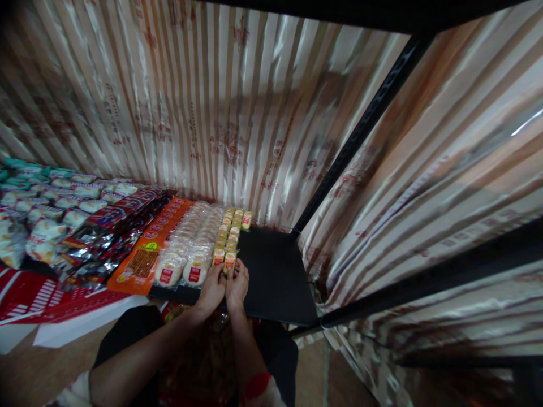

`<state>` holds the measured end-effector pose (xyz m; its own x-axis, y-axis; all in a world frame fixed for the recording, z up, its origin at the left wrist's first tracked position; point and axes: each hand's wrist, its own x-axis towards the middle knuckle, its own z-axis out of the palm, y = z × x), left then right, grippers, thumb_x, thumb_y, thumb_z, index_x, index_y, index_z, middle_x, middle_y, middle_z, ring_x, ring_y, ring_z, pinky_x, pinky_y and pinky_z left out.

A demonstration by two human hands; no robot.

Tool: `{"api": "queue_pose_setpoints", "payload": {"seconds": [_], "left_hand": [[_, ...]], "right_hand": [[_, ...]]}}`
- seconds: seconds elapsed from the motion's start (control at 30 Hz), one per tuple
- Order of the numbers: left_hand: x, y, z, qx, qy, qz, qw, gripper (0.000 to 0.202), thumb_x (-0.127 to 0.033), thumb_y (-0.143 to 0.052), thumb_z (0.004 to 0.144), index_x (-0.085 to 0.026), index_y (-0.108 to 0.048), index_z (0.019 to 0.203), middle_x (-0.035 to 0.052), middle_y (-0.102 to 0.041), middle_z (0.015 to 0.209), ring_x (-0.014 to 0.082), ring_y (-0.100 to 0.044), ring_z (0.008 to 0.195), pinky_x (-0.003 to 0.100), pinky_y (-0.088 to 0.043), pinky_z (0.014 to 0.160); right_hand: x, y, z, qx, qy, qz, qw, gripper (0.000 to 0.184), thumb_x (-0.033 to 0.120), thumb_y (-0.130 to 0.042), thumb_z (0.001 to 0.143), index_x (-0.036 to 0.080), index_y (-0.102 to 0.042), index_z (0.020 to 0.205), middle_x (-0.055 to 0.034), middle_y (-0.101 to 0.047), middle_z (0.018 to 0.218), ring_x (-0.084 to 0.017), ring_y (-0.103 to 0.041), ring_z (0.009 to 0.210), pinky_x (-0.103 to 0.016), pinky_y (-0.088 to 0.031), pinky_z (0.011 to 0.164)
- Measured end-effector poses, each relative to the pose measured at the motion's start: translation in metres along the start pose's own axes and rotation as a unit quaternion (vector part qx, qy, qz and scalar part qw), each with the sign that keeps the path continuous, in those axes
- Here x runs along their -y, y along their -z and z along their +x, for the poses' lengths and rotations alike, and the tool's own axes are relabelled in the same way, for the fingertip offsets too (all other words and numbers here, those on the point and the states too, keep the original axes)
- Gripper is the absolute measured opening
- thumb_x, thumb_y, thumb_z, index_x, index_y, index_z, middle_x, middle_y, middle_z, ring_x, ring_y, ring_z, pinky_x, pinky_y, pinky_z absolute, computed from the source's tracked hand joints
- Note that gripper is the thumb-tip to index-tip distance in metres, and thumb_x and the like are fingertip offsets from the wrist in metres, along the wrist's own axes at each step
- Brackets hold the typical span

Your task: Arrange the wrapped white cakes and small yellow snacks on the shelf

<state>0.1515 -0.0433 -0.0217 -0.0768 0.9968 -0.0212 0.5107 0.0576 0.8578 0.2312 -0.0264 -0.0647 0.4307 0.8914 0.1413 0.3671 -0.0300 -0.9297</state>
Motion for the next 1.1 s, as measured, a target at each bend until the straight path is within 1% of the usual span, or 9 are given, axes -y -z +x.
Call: {"api": "queue_pose_setpoints", "payload": {"seconds": [0.17,0.3,0.47,0.53,0.6,0.73,0.8,0.93,1.1], "left_hand": [[0.002,0.0,0.0,0.0,0.003,0.011,1.0,0.043,-0.005,-0.04,0.074,-0.012,-0.057,0.112,0.0114,-0.057,0.116,0.0186,-0.05,0.114,0.03,-0.036,0.102],[0.005,-0.001,-0.002,0.006,-0.007,0.006,1.0,0.044,-0.005,-0.041,0.072,-0.013,-0.057,0.113,0.0106,-0.057,0.115,0.0186,-0.05,0.112,0.031,-0.038,0.101],[0.004,0.0,-0.003,0.014,-0.007,0.0,1.0,0.042,-0.006,-0.04,0.074,-0.009,-0.057,0.112,0.0134,-0.057,0.114,0.0191,-0.05,0.113,0.03,-0.036,0.103],[0.003,0.0,-0.002,0.017,0.0,-0.007,1.0,0.041,-0.008,-0.039,0.075,-0.01,-0.057,0.111,0.0127,-0.057,0.115,0.0185,-0.05,0.113,0.03,-0.036,0.103],[0.004,-0.001,-0.002,0.014,0.011,-0.012,1.0,0.041,-0.01,-0.038,0.076,-0.011,-0.055,0.113,0.0124,-0.056,0.118,0.0182,-0.049,0.115,0.031,-0.034,0.104],[0.006,-0.006,0.0,-0.009,0.027,-0.025,0.999,0.041,-0.02,-0.035,0.083,-0.011,-0.05,0.12,0.0133,-0.053,0.124,0.0196,-0.046,0.12,0.035,-0.032,0.106],[0.007,-0.008,0.001,-0.012,0.029,-0.031,0.999,0.042,-0.026,-0.034,0.085,-0.011,-0.05,0.121,0.0137,-0.053,0.124,0.0204,-0.045,0.12,0.036,-0.032,0.106],[0.009,-0.009,0.001,-0.009,0.02,-0.031,0.999,0.044,-0.028,-0.033,0.086,-0.007,-0.05,0.12,0.016,-0.053,0.122,0.0209,-0.046,0.119,0.036,-0.032,0.106],[0.011,-0.01,0.0,-0.015,0.009,-0.03,0.999,0.04,-0.03,-0.034,0.086,-0.011,-0.053,0.115,0.0141,-0.056,0.116,0.0201,-0.05,0.112,0.035,-0.036,0.103]], "right_hand": [[-0.002,-0.004,0.001,0.0,0.004,-0.008,1.0,0.048,0.033,-0.048,0.073,0.011,-0.055,0.115,-0.0143,-0.058,0.104,-0.021,-0.061,0.086,-0.035,-0.05,0.08],[-0.004,-0.005,0.003,-0.009,0.028,-0.063,0.998,0.045,0.031,-0.048,0.073,0.015,-0.057,0.114,-0.0124,-0.06,0.102,-0.023,-0.058,0.09,-0.036,-0.049,0.081],[-0.007,-0.006,0.005,-0.02,0.071,-0.124,0.99,0.046,0.03,-0.048,0.072,0.015,-0.058,0.115,-0.014,-0.054,0.118,-0.025,-0.048,0.108,-0.038,-0.042,0.091],[-0.007,-0.007,0.006,-0.009,0.071,-0.126,0.989,0.048,0.031,-0.046,0.074,0.014,-0.056,0.118,-0.014,-0.054,0.119,-0.025,-0.048,0.108,-0.038,-0.042,0.091],[-0.008,-0.008,0.006,-0.001,0.069,-0.121,0.99,0.049,0.031,-0.044,0.075,0.014,-0.054,0.12,-0.0136,-0.056,0.118,-0.025,-0.049,0.107,-0.037,-0.042,0.09],[-0.009,-0.01,0.005,0.005,0.069,-0.103,0.992,0.049,0.033,-0.042,0.077,0.016,-0.052,0.122,-0.012,-0.057,0.118,-0.023,-0.051,0.105,-0.037,-0.042,0.09],[-0.008,-0.009,0.005,0.011,0.068,-0.1,0.993,0.049,0.034,-0.041,0.078,0.016,-0.053,0.121,-0.0123,-0.057,0.118,-0.023,-0.051,0.105,-0.037,-0.042,0.09],[-0.008,-0.009,0.005,0.014,0.069,-0.101,0.992,0.049,0.034,-0.041,0.077,0.016,-0.053,0.121,-0.012,-0.058,0.116,-0.023,-0.051,0.104,-0.036,-0.042,0.091],[-0.008,-0.01,0.004,0.01,0.069,-0.112,0.991,0.052,0.036,-0.039,0.078,0.013,-0.051,0.123,-0.0131,-0.058,0.114,-0.024,-0.051,0.103,-0.037,-0.041,0.091]]}}
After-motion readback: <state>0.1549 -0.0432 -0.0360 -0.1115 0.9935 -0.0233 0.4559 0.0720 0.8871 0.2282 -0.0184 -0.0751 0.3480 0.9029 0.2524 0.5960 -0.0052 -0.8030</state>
